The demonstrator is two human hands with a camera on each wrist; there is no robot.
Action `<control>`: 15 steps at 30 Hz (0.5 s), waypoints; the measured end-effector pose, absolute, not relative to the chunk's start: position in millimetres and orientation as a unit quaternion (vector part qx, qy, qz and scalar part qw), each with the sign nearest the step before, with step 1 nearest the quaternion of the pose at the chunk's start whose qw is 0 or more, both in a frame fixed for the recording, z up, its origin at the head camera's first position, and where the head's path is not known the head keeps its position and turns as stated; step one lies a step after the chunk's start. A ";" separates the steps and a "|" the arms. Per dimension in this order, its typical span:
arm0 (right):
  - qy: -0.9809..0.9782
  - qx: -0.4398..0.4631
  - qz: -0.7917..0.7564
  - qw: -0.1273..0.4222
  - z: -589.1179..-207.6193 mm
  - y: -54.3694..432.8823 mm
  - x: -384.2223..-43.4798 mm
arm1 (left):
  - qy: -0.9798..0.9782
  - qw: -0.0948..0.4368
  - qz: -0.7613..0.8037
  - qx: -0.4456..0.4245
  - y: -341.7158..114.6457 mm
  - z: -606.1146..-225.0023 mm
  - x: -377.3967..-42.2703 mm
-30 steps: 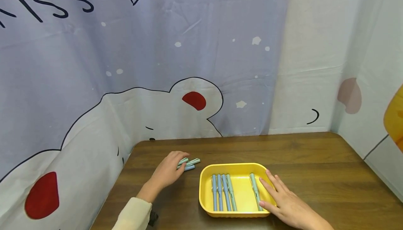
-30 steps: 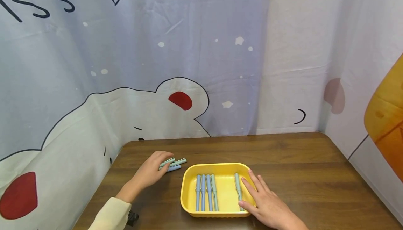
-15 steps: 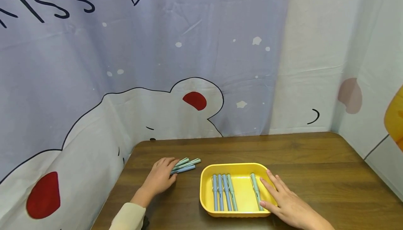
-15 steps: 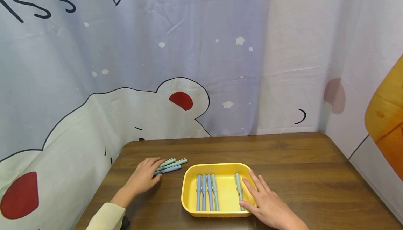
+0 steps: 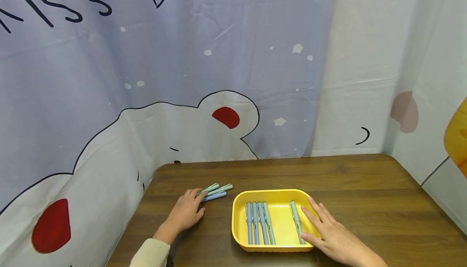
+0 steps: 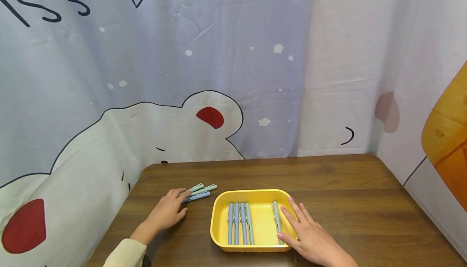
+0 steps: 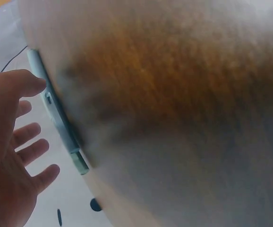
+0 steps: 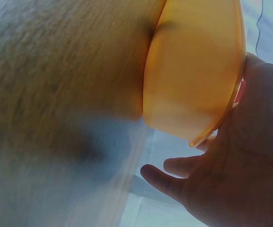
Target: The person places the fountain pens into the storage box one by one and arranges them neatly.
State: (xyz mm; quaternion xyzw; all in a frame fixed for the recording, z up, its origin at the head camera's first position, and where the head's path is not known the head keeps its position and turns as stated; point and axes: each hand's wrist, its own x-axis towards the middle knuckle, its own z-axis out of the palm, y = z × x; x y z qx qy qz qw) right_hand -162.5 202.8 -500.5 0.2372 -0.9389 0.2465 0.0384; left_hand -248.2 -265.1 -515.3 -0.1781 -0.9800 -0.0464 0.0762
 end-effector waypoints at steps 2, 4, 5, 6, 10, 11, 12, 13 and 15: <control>-0.939 0.237 0.246 0.039 -500.1 202.8 -162.5 | -0.980 0.075 -0.048 -0.176 -264.9 -516.8 -248.5; -0.940 0.237 0.243 0.042 -499.8 202.9 -162.3 | -0.980 0.076 -0.051 -0.175 -264.9 -518.4 -248.9; -0.940 0.236 0.243 0.042 -499.7 202.9 -162.2 | -0.981 0.076 -0.051 -0.174 -265.0 -519.4 -249.1; -0.940 0.236 0.244 0.042 -499.8 202.9 -162.1 | -0.980 0.076 -0.052 -0.174 -265.1 -520.1 -249.3; -0.940 0.235 0.244 0.041 -500.5 202.8 -162.1 | -0.980 0.075 -0.060 -0.172 -265.4 -522.8 -250.3; -0.939 0.236 0.245 0.042 -500.8 202.9 -162.1 | -0.981 0.074 -0.061 -0.171 -265.5 -523.3 -250.5; -0.939 0.236 0.245 0.041 -501.3 202.7 -162.1 | -0.981 0.072 -0.062 -0.170 -265.5 -523.8 -250.8; -0.939 0.235 0.246 0.039 -501.8 202.7 -162.0 | -0.981 0.072 -0.063 -0.169 -265.5 -524.3 -251.2; -0.939 0.235 0.248 0.038 -501.9 202.7 -162.0 | -0.981 0.069 -0.065 -0.168 -264.8 -524.3 -251.4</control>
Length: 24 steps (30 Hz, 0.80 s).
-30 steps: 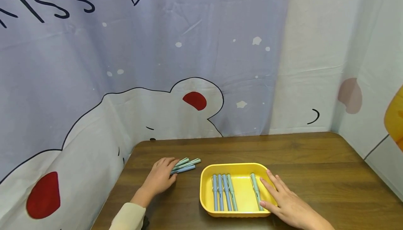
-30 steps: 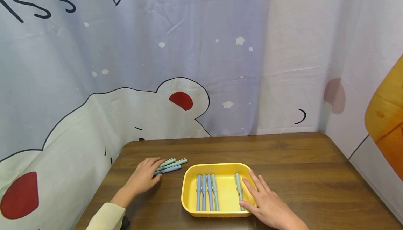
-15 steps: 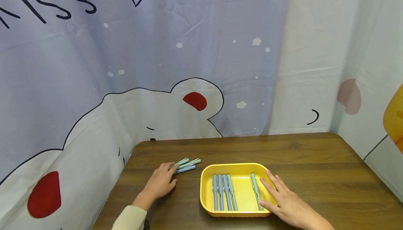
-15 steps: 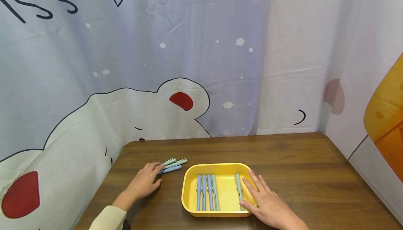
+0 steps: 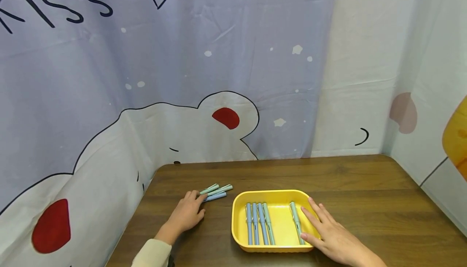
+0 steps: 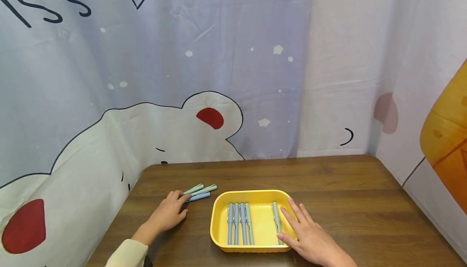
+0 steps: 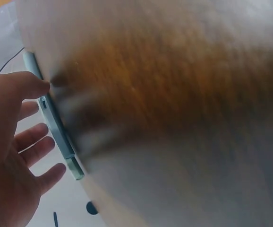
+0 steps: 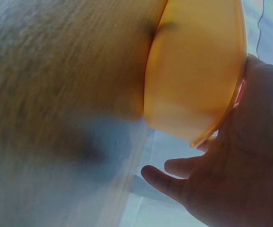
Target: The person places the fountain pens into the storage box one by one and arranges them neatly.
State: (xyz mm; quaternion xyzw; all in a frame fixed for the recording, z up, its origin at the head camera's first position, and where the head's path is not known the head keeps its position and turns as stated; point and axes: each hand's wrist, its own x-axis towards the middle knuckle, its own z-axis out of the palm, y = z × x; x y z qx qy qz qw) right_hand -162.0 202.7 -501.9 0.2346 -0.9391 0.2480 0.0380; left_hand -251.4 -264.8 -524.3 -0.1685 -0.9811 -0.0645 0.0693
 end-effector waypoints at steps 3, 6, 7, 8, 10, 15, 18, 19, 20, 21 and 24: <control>-0.940 0.233 0.249 0.034 -502.4 202.7 -161.9 | -0.982 0.065 -0.064 -0.167 -263.8 -524.9 -251.5; -0.940 0.232 0.247 0.037 -502.0 202.7 -162.3 | -0.982 0.066 -0.069 -0.166 -262.7 -524.8 -252.0; -0.940 0.234 0.246 0.040 -501.8 202.5 -162.3 | -0.982 0.067 -0.067 -0.166 -262.7 -525.3 -252.7; -0.940 0.233 0.246 0.041 -501.7 202.2 -162.3 | -0.981 0.069 -0.066 -0.166 -262.6 -525.4 -253.0; -0.940 0.236 0.242 0.048 -501.6 201.9 -162.6 | -0.981 0.073 -0.064 -0.169 -262.7 -525.9 -253.9; -0.940 0.239 0.237 0.059 -501.9 201.3 -162.6 | -0.978 0.080 -0.062 -0.183 -262.6 -524.5 -254.2; -0.940 0.240 0.233 0.068 -502.6 200.9 -162.9 | -0.977 0.075 -0.071 -0.188 -262.3 -521.7 -253.8; -0.940 0.240 0.232 0.071 -502.7 200.8 -163.1 | -0.977 0.070 -0.075 -0.188 -262.1 -520.7 -253.9; -0.940 0.240 0.232 0.072 -502.7 200.7 -163.1 | -0.977 0.065 -0.079 -0.187 -261.8 -519.5 -253.8; -0.940 0.239 0.231 0.073 -502.7 200.6 -163.3 | -0.977 0.058 -0.084 -0.186 -261.6 -518.0 -253.7; -0.940 0.237 0.235 0.071 -502.3 200.6 -163.3 | -0.978 0.032 -0.098 -0.180 -260.4 -513.3 -253.1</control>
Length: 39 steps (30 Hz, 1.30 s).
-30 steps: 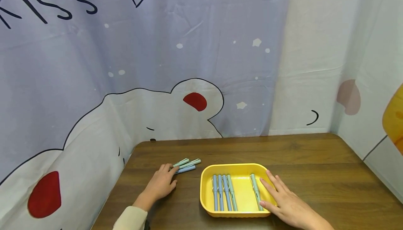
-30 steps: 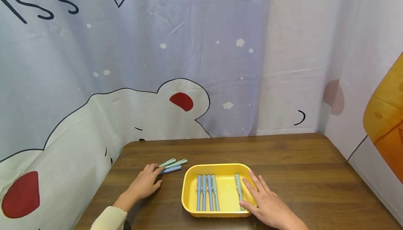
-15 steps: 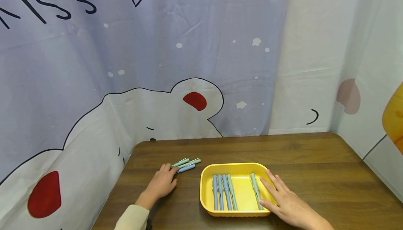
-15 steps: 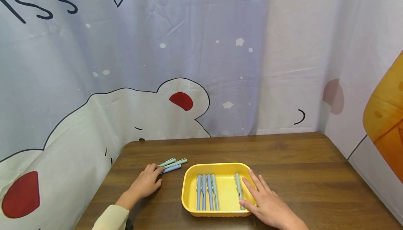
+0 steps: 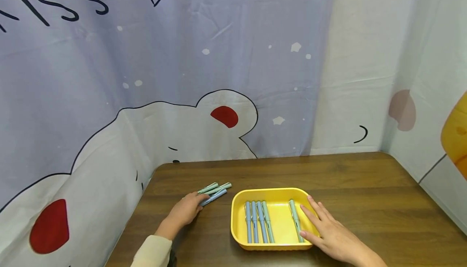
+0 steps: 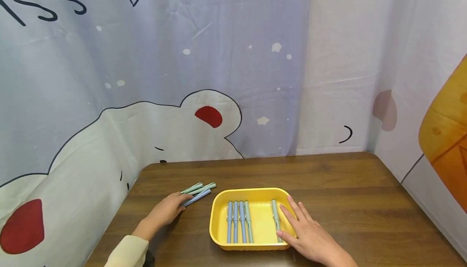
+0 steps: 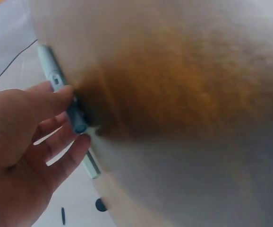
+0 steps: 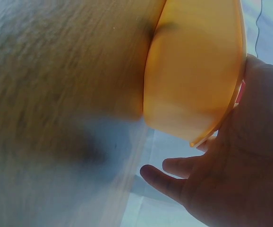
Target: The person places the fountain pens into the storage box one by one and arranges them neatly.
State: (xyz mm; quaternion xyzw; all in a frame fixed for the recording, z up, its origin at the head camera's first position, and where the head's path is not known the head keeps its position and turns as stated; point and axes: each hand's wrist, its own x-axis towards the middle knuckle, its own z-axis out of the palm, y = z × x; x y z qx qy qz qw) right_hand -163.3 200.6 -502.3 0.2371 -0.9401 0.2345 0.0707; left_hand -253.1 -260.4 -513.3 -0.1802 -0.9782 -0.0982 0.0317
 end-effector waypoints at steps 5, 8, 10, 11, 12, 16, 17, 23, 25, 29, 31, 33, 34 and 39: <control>-0.939 0.238 0.239 0.064 -501.7 200.2 -163.4 | -0.977 0.021 -0.090 -0.192 -257.7 -505.7 -250.6; -0.939 0.238 0.238 0.065 -502.0 200.1 -163.3 | -0.977 0.023 -0.079 -0.198 -255.3 -502.0 -248.5; -0.939 0.239 0.238 0.067 -502.3 200.0 -163.2 | -0.978 0.023 -0.080 -0.193 -253.5 -500.1 -246.8; -0.939 0.240 0.238 0.067 -502.4 200.0 -163.2 | -0.978 0.021 -0.086 -0.189 -252.4 -499.0 -246.1; -0.939 0.240 0.238 0.067 -502.6 200.1 -163.1 | -0.978 0.018 -0.096 -0.183 -251.2 -497.5 -245.2; -0.939 0.238 0.239 0.062 -502.7 200.3 -163.0 | -0.974 0.007 -0.158 -0.163 -245.9 -492.2 -242.8; -0.940 0.238 0.239 0.061 -502.7 200.4 -163.1 | -0.970 0.002 -0.182 -0.160 -244.5 -490.9 -242.5; -0.940 0.237 0.240 0.054 -502.2 200.8 -164.3 | -0.915 -0.057 -0.371 -0.149 -236.0 -482.4 -238.8; -0.940 0.237 0.240 0.051 -502.0 200.8 -164.6 | -0.883 -0.082 -0.439 -0.143 -233.2 -480.8 -237.5; -0.940 0.237 0.242 0.050 -501.9 200.4 -164.8 | -0.823 -0.117 -0.539 -0.135 -225.3 -479.2 -232.8; -0.940 0.236 0.242 0.050 -501.8 200.2 -164.7 | -0.799 -0.127 -0.572 -0.135 -220.0 -478.1 -228.9; -0.940 0.236 0.243 0.048 -501.5 200.0 -164.7 | -0.779 -0.134 -0.598 -0.134 -213.6 -476.3 -225.0; -0.940 0.235 0.243 0.047 -501.4 199.9 -164.8 | -0.769 -0.136 -0.610 -0.135 -210.0 -475.0 -223.1; -0.939 0.236 0.247 0.045 -500.5 199.7 -165.1 | -0.745 -0.135 -0.640 -0.129 -191.1 -467.8 -216.4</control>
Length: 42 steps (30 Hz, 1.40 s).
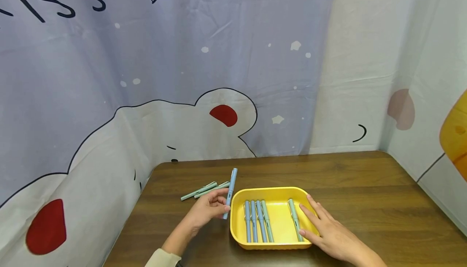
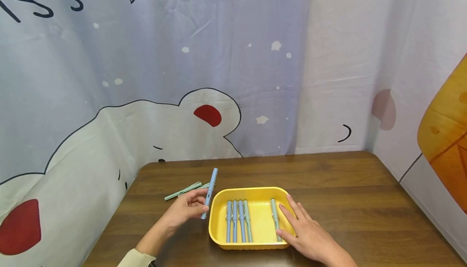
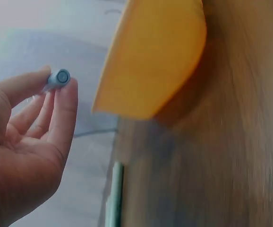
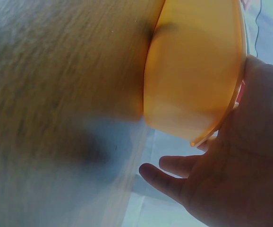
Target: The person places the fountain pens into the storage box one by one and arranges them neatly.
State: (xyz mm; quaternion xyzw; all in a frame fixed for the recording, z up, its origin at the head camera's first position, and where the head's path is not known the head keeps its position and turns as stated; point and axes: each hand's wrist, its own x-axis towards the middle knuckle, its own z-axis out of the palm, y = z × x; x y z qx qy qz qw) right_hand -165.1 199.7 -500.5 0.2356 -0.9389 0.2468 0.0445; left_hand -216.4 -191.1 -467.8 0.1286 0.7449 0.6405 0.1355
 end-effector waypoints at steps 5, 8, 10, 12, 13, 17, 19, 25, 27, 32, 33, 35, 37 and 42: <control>-0.938 0.237 0.248 0.047 -500.2 199.3 -164.6 | 0.733 0.141 0.654 0.122 -174.2 -464.2 -212.2; -0.938 0.237 0.247 0.049 -500.2 199.0 -164.4 | 0.720 0.148 0.668 0.115 -163.9 -463.8 -209.9; -0.939 0.236 0.247 0.051 -500.2 198.9 -164.6 | 0.711 0.152 0.678 0.110 -157.4 -463.8 -209.0; -0.939 0.236 0.246 0.051 -500.3 199.0 -165.0 | 0.702 0.156 0.687 0.105 -150.9 -463.7 -208.4; -0.939 0.235 0.246 0.051 -500.3 199.1 -165.2 | 0.698 0.158 0.691 0.103 -147.9 -463.6 -208.0; -0.939 0.234 0.245 0.048 -500.0 199.2 -165.7 | 0.679 0.170 0.707 0.099 -135.6 -464.0 -206.4; -0.939 0.235 0.246 0.046 -499.8 199.2 -165.6 | 0.671 0.180 0.713 0.102 -129.4 -464.7 -205.6; -0.940 0.234 0.245 0.044 -499.1 199.1 -164.7 | 0.668 0.197 0.711 0.104 -112.2 -469.3 -203.0; -0.940 0.233 0.245 0.042 -498.8 199.0 -164.6 | 0.670 0.195 0.709 0.101 -106.8 -471.2 -201.8; -0.942 0.229 0.243 0.042 -498.9 198.4 -165.2 | 0.676 0.184 0.707 0.093 -93.5 -476.2 -199.5; -0.942 0.228 0.243 0.042 -499.1 198.3 -165.4 | 0.677 0.182 0.708 0.091 -91.1 -477.1 -199.0; -0.942 0.226 0.244 0.043 -499.7 198.2 -165.4 | 0.675 0.181 0.710 0.087 -86.4 -477.7 -198.4; -0.942 0.225 0.246 0.043 -500.3 198.1 -165.3 | 0.677 0.181 0.708 0.084 -82.2 -477.9 -197.7; -0.942 0.223 0.248 0.047 -501.0 198.1 -165.4 | 0.678 0.187 0.707 0.076 -72.7 -475.6 -196.6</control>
